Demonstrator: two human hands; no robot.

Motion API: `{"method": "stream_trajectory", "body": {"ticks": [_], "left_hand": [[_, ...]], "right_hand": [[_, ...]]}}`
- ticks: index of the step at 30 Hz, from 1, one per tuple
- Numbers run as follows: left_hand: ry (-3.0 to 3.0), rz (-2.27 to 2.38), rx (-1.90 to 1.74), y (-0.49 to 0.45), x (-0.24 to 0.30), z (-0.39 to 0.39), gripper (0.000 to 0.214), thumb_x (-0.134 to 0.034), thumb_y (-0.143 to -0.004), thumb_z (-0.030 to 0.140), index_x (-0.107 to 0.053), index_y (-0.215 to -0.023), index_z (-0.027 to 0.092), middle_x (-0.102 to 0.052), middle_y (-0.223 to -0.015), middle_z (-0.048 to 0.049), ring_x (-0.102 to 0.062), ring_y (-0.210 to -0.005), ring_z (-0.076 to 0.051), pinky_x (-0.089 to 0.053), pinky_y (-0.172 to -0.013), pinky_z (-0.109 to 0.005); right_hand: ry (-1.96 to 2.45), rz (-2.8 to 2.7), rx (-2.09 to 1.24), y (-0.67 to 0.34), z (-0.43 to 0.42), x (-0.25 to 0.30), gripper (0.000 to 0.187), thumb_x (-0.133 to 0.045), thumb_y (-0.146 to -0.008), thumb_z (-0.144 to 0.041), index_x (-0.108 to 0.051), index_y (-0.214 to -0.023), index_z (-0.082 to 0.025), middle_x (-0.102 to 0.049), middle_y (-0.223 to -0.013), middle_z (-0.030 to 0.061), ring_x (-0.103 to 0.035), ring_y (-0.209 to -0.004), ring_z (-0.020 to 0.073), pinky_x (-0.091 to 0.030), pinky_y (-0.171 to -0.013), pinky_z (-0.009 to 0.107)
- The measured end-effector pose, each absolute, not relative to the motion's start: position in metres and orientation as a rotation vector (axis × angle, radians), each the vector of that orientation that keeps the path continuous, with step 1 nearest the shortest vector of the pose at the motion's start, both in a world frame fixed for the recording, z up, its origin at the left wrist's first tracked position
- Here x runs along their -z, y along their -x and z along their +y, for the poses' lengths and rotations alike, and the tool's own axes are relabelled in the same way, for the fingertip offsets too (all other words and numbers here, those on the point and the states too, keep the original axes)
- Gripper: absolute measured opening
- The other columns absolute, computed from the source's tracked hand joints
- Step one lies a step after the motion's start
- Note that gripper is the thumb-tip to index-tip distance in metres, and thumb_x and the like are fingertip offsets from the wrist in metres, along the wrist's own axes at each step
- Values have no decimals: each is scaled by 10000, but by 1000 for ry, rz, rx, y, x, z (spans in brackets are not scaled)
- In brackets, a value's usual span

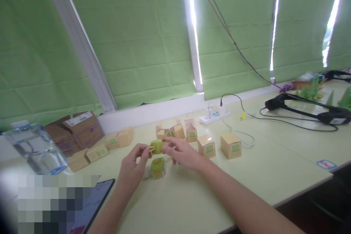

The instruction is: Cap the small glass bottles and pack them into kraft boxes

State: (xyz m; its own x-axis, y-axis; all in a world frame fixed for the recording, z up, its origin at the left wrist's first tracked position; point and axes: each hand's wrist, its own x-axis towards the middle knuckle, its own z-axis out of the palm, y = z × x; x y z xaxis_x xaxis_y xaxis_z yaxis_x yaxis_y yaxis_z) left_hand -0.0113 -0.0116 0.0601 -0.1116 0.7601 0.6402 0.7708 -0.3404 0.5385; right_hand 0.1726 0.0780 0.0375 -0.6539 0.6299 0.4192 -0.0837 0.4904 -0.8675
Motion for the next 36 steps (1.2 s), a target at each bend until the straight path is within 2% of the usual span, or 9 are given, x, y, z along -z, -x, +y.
{"method": "stream_trajectory", "body": {"ticks": [3,10,14,20,24,26,29,32,36], "left_hand": [[2196,-1794,1442,9,-60,-13,230,-454,-948,375,-575,-849,206,-636,-766,15,-587,-742,-156,-428,-738,-274],[2113,-1950,1373,28,-66,-9,277,-430,-932,397,-637,-940,212,-688,-917,-27,-615,-833,-191,-442,-748,-306],[2087,-2079,1127,50,-66,-12,203,-478,-828,262,-639,-939,206,-661,-951,-44,-592,-798,-196,-453,-741,-327],[2438,-2173,745,55,-57,-26,494,-526,-670,149,-603,-1155,203,-624,-1011,-62,-605,-829,-206,-483,-767,-335],[2409,-2174,725,53,-51,-25,313,-558,-723,203,-679,-1012,214,-665,-969,-59,-630,-896,-232,-483,-825,-357],[2297,-2188,780,56,-52,-21,268,-589,-752,266,-699,-990,209,-682,-967,-67,-640,-891,-241,-493,-815,-370],[2123,-2154,1030,60,-57,-14,390,-658,-748,346,-683,-1109,200,-690,-1023,-82,-651,-882,-240,-518,-801,-382],[2007,-2127,1528,55,-65,-11,523,-710,-740,421,-638,-1201,186,-686,-1118,-91,-668,-918,-232,-534,-847,-389],[1998,-2069,2167,33,-73,-13,531,-732,-756,457,-627,-1175,148,-705,-1129,-106,-660,-1036,-238,-501,-956,-378]], "right_hand": [[446,-2001,-1231,-171,74,-39,502,-606,-889,-489,-512,-1300,-218,-630,-1070,76,-575,-554,67,-419,-440,176],[522,-1953,-1163,-169,79,-34,545,-706,-802,-495,-516,-1224,-208,-640,-1004,62,-574,-623,103,-472,-497,213],[591,-1966,-1073,-169,81,-31,550,-721,-776,-526,-520,-1179,-211,-654,-956,48,-564,-626,111,-462,-523,229],[627,-1943,-1031,-171,80,-32,534,-716,-772,-542,-524,-1149,-215,-645,-936,34,-550,-639,115,-452,-564,249],[621,-1940,-1011,-171,78,-34,510,-718,-776,-525,-525,-1127,-208,-631,-938,30,-533,-627,106,-448,-576,252],[618,-1940,-1002,-171,77,-35,513,-725,-772,-516,-523,-1127,-206,-624,-939,29,-529,-622,102,-448,-576,250],[600,-1938,-982,-171,77,-37,523,-741,-760,-502,-517,-1134,-212,-615,-941,26,-528,-610,96,-443,-561,242],[553,-1964,-981,-172,75,-39,532,-760,-743,-496,-513,-1125,-221,-614,-939,21,-540,-603,95,-437,-536,231],[466,-2023,-981,-173,69,-44,552,-797,-703,-482,-524,-1102,-218,-633,-922,16,-547,-601,96,-438,-520,221]]}}
